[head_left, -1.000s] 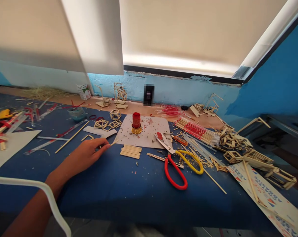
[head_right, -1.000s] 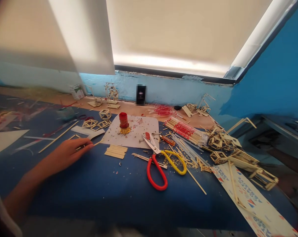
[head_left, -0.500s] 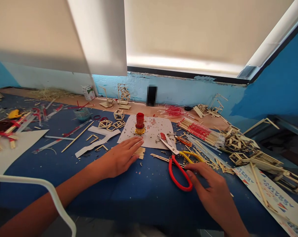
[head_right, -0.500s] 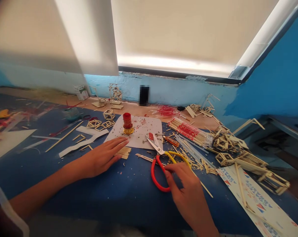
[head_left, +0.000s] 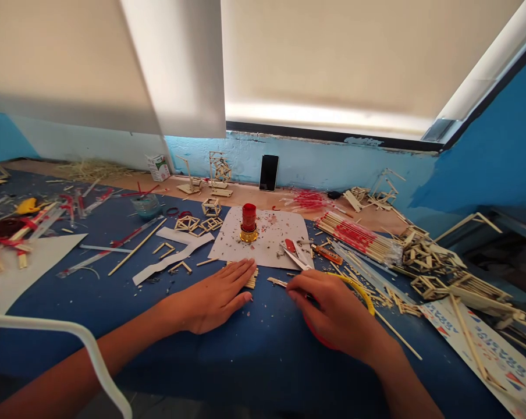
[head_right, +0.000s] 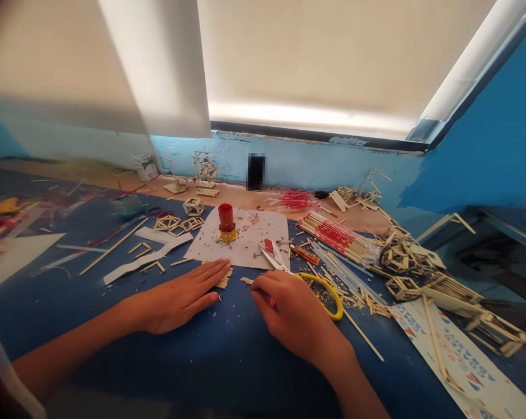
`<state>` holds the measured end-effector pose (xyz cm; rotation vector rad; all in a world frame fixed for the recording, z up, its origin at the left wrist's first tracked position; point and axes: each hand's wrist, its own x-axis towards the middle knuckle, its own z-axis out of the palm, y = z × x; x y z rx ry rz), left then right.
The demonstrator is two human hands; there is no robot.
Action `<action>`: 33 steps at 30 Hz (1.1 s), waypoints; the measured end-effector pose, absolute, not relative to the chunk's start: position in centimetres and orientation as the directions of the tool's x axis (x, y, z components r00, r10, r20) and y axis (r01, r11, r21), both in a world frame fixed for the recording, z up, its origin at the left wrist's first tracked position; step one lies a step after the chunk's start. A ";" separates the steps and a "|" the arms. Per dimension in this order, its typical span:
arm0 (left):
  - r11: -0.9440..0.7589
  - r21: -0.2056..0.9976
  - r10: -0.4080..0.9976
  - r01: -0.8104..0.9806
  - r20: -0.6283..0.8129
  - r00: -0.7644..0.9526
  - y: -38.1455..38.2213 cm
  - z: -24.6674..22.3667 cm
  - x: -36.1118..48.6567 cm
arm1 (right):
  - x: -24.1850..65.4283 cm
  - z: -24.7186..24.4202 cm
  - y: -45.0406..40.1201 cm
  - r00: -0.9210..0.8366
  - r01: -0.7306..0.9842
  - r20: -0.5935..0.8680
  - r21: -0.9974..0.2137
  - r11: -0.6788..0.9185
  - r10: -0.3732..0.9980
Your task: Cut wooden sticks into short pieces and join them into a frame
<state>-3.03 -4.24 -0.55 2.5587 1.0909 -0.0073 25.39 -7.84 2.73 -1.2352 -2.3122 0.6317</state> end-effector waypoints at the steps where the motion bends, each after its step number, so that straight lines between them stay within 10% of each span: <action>1: -0.641 0.324 0.698 0.696 -0.131 0.704 -4.0 -0.4 -3.1 | 24.7 3.1 -6.6 -0.546 0.658 0.146 -0.535 0.530 0.825; 15: -0.376 0.106 0.926 0.921 0.079 0.369 -1.4 2.2 -8.8 | 18.3 1.0 2.1 -0.689 0.678 -0.039 -0.387 0.625 0.724; 33: -0.159 0.019 0.985 0.987 -0.060 0.160 0.4 1.7 -13.0 | 19.4 0.8 2.6 -0.713 0.641 -0.035 -0.440 0.629 0.701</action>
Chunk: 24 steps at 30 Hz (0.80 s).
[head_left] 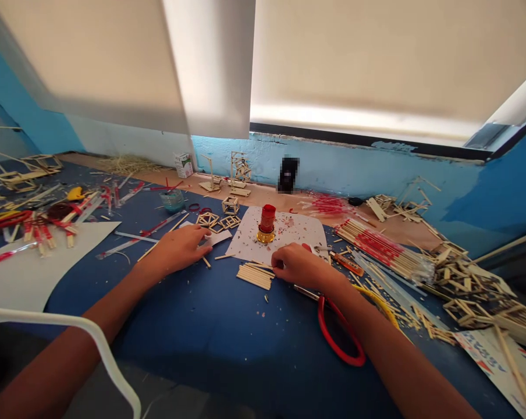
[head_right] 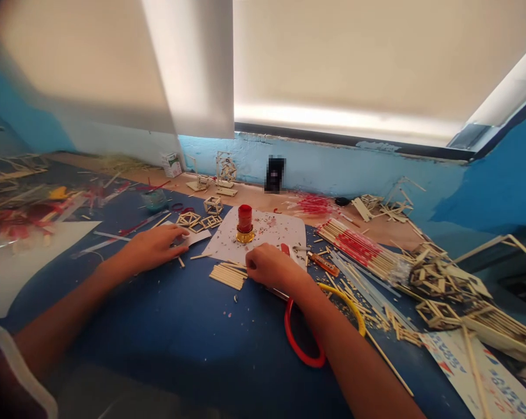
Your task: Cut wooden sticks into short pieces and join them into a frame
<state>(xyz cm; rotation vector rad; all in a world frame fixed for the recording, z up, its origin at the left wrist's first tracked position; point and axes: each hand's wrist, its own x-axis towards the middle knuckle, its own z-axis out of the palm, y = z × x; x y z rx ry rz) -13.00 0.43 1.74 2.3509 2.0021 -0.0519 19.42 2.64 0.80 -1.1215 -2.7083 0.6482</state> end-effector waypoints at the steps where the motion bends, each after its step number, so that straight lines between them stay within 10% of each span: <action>1: -0.157 0.011 0.986 0.988 -0.059 0.157 0.7 1.8 -12.8 | 19.4 0.8 2.6 -0.707 0.643 -0.017 -0.432 0.632 0.707; 10: -0.124 0.000 0.992 0.992 -0.031 0.124 1.3 1.8 -12.3 | 20.6 0.7 3.3 -0.677 0.668 -0.050 -0.460 0.585 0.734; 18: -0.065 -0.004 0.961 0.998 0.270 0.064 -1.3 4.5 -11.0 | 19.4 0.7 2.2 -0.681 0.672 0.023 -0.376 0.638 0.732; 24: -0.537 0.238 0.842 0.809 0.199 0.501 -6.9 5.5 -7.8 | 18.2 0.2 1.9 -0.681 0.672 0.000 -0.399 0.624 0.732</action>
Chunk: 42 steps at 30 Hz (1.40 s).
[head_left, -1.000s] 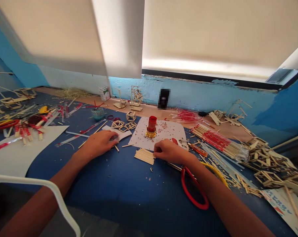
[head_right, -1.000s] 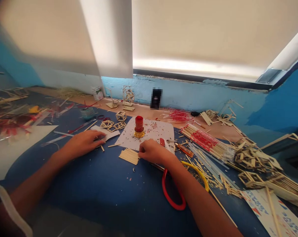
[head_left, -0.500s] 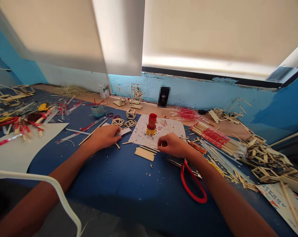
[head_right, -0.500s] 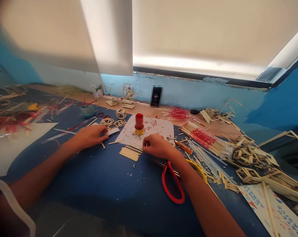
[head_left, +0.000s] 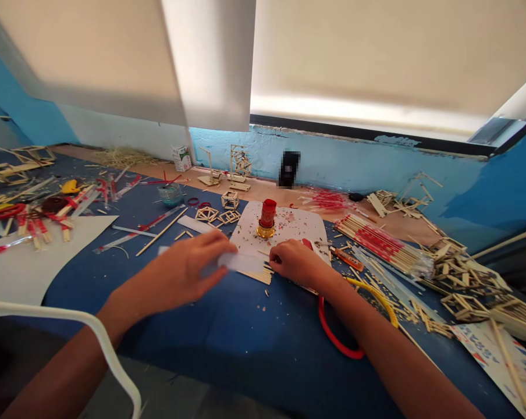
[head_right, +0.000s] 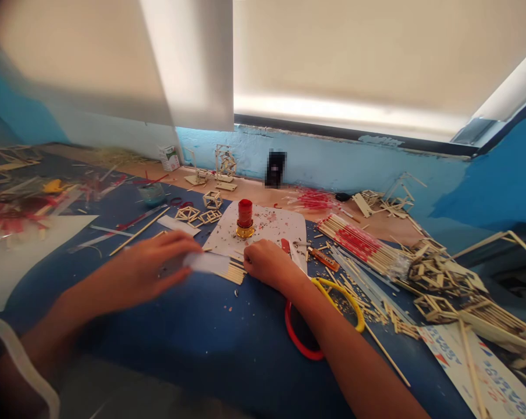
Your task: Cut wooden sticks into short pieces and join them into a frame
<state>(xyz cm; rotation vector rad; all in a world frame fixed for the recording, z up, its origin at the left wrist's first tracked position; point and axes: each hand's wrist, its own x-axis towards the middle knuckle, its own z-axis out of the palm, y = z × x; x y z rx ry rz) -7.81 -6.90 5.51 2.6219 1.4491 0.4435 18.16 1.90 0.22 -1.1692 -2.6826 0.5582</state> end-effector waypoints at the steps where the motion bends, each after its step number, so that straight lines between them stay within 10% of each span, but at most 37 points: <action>1: -0.580 0.310 0.808 0.754 0.101 0.580 -7.9 5.1 -7.0 | 18.1 0.2 2.0 -0.671 0.676 -0.002 -0.413 0.611 0.741; 16: -0.644 0.427 0.737 0.635 0.126 0.664 -11.7 -0.1 -1.0 | 23.9 3.0 -4.6 -0.676 0.330 -0.037 -0.908 0.258 0.736; 33: -0.726 0.280 0.681 0.629 0.162 0.714 -13.5 -2.3 -2.5 | 24.5 1.9 -7.6 -0.792 0.530 -0.062 -0.565 0.632 0.608; 42: -0.742 0.279 0.665 0.610 0.190 0.722 -13.5 -2.5 -2.6 | 22.6 0.9 -6.7 -0.796 0.474 0.000 -0.621 0.624 0.605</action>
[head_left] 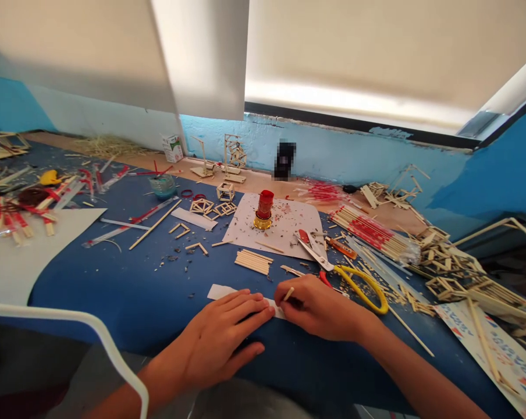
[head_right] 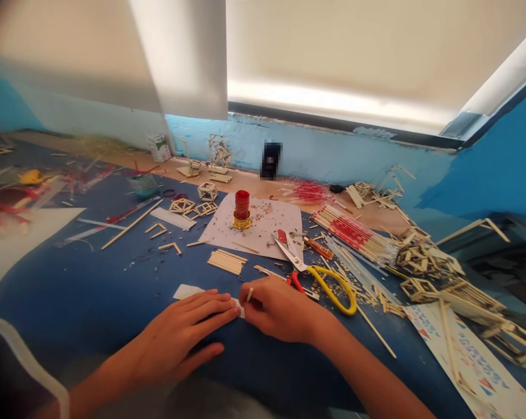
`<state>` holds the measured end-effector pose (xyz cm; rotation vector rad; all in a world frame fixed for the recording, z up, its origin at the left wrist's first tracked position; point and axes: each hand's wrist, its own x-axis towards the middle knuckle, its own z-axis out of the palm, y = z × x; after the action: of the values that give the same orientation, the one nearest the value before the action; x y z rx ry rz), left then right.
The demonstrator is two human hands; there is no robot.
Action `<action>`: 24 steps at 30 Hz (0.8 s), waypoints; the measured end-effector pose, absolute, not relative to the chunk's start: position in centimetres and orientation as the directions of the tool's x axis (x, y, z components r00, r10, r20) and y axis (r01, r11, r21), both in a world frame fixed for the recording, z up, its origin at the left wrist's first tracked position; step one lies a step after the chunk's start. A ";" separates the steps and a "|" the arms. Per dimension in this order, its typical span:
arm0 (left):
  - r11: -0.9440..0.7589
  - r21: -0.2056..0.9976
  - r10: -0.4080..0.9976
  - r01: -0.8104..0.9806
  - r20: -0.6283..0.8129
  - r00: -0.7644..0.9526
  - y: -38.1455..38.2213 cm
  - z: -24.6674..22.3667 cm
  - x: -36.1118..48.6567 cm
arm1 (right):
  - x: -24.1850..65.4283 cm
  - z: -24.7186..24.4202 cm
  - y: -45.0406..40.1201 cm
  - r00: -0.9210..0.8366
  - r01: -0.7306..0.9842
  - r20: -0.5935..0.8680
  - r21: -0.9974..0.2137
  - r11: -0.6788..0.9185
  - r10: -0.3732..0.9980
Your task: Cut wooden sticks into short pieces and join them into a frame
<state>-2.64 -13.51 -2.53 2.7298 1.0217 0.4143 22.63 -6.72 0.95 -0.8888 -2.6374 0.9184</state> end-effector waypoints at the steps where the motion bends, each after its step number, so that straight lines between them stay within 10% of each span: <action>1: -0.740 0.279 0.666 0.612 0.185 0.723 -13.5 -2.5 -2.7 | 22.8 1.0 -6.8 -0.796 0.492 -0.019 -0.603 0.628 0.605; 11: -0.726 0.305 0.682 0.617 0.198 0.704 -13.6 -2.2 -2.5 | 23.7 3.2 -6.6 -0.726 0.567 -0.030 -0.592 0.572 0.688; 17: -0.717 0.313 0.690 0.623 0.189 0.699 -13.6 -2.2 -2.7 | 22.8 3.9 -1.7 -0.546 0.817 0.013 -0.213 0.536 0.838; 24: -0.707 0.320 0.696 0.631 0.156 0.701 -13.7 -2.0 -2.8 | 20.8 1.0 2.7 -0.544 0.838 -0.049 -0.093 0.538 0.838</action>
<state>-2.81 -13.65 -1.99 2.6688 1.0586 0.3901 20.79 2.68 1.04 -1.4997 -2.7542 0.1655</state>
